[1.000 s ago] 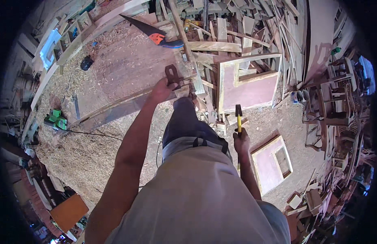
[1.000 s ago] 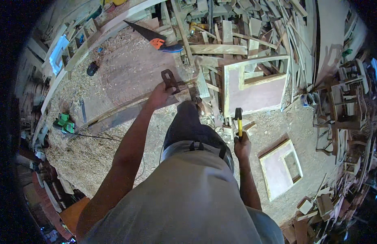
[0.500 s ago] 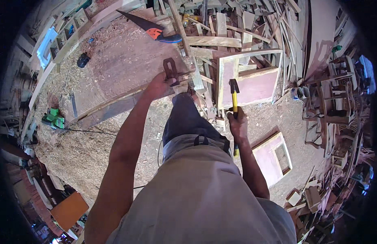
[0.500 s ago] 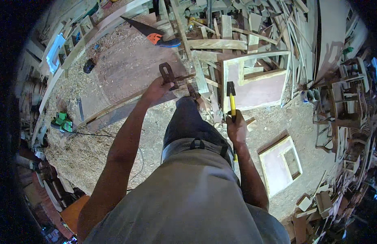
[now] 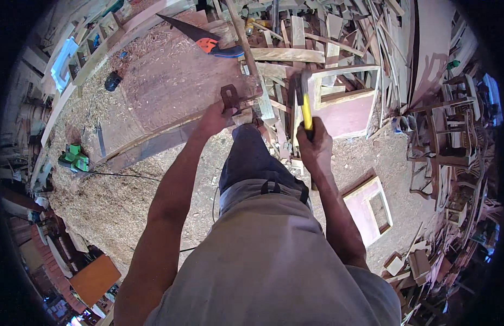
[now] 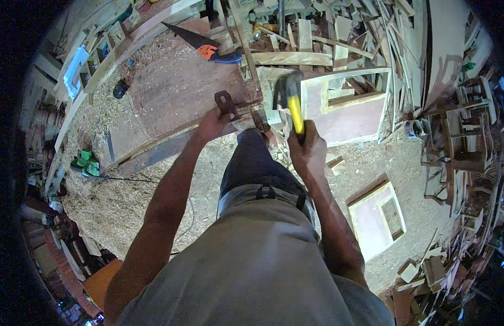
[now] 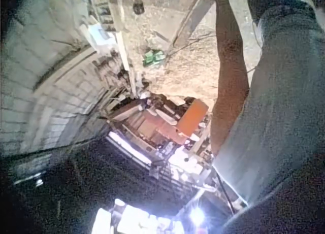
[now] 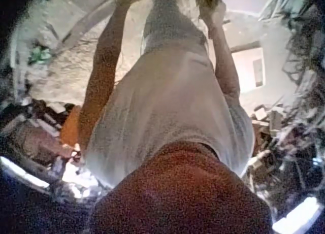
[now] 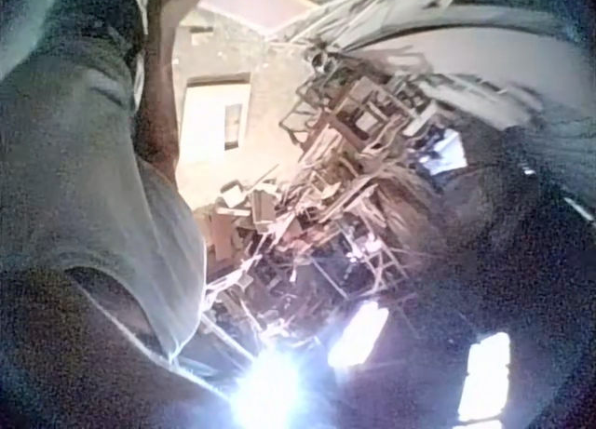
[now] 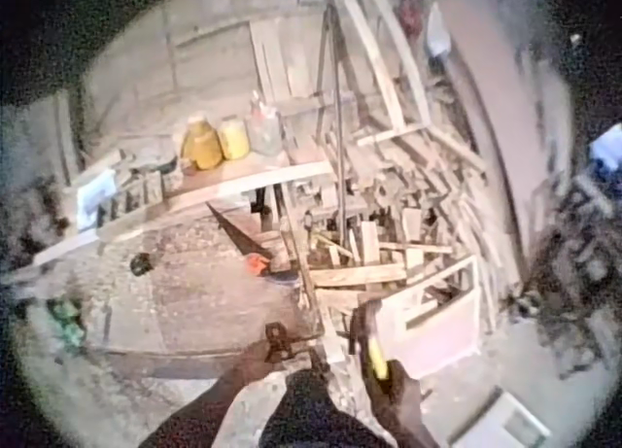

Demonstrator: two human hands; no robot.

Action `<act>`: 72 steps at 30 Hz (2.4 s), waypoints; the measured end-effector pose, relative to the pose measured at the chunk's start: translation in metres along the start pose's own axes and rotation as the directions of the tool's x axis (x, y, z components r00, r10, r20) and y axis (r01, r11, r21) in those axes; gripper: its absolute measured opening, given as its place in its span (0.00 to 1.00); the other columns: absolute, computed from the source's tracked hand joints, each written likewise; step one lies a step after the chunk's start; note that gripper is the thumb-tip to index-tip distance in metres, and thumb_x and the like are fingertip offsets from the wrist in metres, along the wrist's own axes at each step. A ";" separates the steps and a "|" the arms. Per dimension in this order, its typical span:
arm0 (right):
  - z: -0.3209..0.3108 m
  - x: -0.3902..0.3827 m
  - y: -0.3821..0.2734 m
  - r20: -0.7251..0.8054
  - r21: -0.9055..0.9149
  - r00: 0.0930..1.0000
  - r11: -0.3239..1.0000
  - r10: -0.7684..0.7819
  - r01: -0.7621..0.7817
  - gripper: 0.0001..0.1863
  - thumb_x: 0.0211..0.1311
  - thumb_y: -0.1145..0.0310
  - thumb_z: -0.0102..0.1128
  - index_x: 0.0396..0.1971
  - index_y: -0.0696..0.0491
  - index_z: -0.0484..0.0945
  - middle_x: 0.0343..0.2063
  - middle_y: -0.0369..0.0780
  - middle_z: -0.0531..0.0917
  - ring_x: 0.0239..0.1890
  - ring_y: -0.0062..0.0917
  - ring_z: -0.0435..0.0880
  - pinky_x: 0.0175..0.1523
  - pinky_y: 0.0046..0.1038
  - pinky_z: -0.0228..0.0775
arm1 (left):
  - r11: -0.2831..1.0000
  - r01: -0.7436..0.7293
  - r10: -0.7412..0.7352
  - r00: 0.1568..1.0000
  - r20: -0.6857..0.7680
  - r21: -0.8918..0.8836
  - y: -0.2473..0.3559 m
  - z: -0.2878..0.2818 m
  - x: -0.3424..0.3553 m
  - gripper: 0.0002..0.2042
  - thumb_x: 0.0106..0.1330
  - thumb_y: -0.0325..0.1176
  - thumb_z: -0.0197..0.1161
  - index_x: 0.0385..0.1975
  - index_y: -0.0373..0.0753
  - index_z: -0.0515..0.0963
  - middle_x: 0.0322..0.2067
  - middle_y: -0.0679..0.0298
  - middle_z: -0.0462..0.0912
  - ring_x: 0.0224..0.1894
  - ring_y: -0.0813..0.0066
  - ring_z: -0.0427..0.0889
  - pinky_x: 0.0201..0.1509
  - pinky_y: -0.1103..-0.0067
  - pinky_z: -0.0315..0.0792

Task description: Saw wood using a hand saw and drive nails into a wooden structure with a hammer.

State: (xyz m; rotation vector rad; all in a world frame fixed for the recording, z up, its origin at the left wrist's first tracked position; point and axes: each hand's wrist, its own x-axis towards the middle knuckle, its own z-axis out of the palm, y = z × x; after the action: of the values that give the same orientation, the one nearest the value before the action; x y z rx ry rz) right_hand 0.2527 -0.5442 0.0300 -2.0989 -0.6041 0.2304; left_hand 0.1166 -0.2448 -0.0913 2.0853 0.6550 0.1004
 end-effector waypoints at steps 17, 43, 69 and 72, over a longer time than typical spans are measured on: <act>0.038 0.067 -0.024 0.346 -0.226 0.727 0.699 -0.593 0.678 0.21 0.60 0.71 0.72 0.53 0.50 0.77 0.33 0.48 0.85 0.35 0.48 0.90 0.37 0.48 0.80 | 0.965 -0.196 0.219 0.968 -0.125 0.175 -0.074 0.040 -0.011 0.13 0.78 0.40 0.69 0.52 0.38 0.86 0.49 0.52 0.91 0.51 0.52 0.90 0.58 0.60 0.80; 0.041 0.074 -0.031 0.120 0.002 0.754 0.760 -0.645 0.650 0.20 0.61 0.70 0.73 0.50 0.52 0.75 0.34 0.48 0.86 0.37 0.52 0.90 0.40 0.49 0.81 | 0.974 -0.101 0.123 0.988 -0.096 0.205 -0.065 0.030 -0.008 0.12 0.73 0.37 0.68 0.52 0.41 0.88 0.45 0.45 0.91 0.47 0.39 0.90 0.48 0.55 0.82; -0.038 -0.069 0.143 0.028 -0.339 1.000 0.941 0.002 0.008 0.16 0.68 0.69 0.67 0.52 0.47 0.75 0.24 0.50 0.85 0.28 0.55 0.87 0.31 0.54 0.76 | 0.999 0.011 -0.005 0.993 -0.118 0.053 0.010 0.038 -0.039 0.14 0.81 0.35 0.63 0.58 0.35 0.84 0.48 0.59 0.94 0.46 0.60 0.93 0.58 0.64 0.84; -0.025 -0.074 0.144 -0.011 -0.295 0.999 0.955 0.033 -0.035 0.16 0.68 0.68 0.68 0.52 0.48 0.75 0.24 0.51 0.85 0.29 0.56 0.87 0.31 0.54 0.76 | 0.923 -0.033 -0.036 0.984 -0.173 -0.383 0.010 0.030 -0.004 0.15 0.83 0.39 0.64 0.57 0.34 0.85 0.48 0.60 0.93 0.44 0.72 0.90 0.54 0.69 0.82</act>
State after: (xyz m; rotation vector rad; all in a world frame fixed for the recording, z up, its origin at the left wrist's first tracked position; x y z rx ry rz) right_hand 0.2464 -0.6669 -0.0789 -2.3990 -0.6296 0.1602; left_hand 0.1270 -0.2739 -0.1002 1.7058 0.6821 0.3878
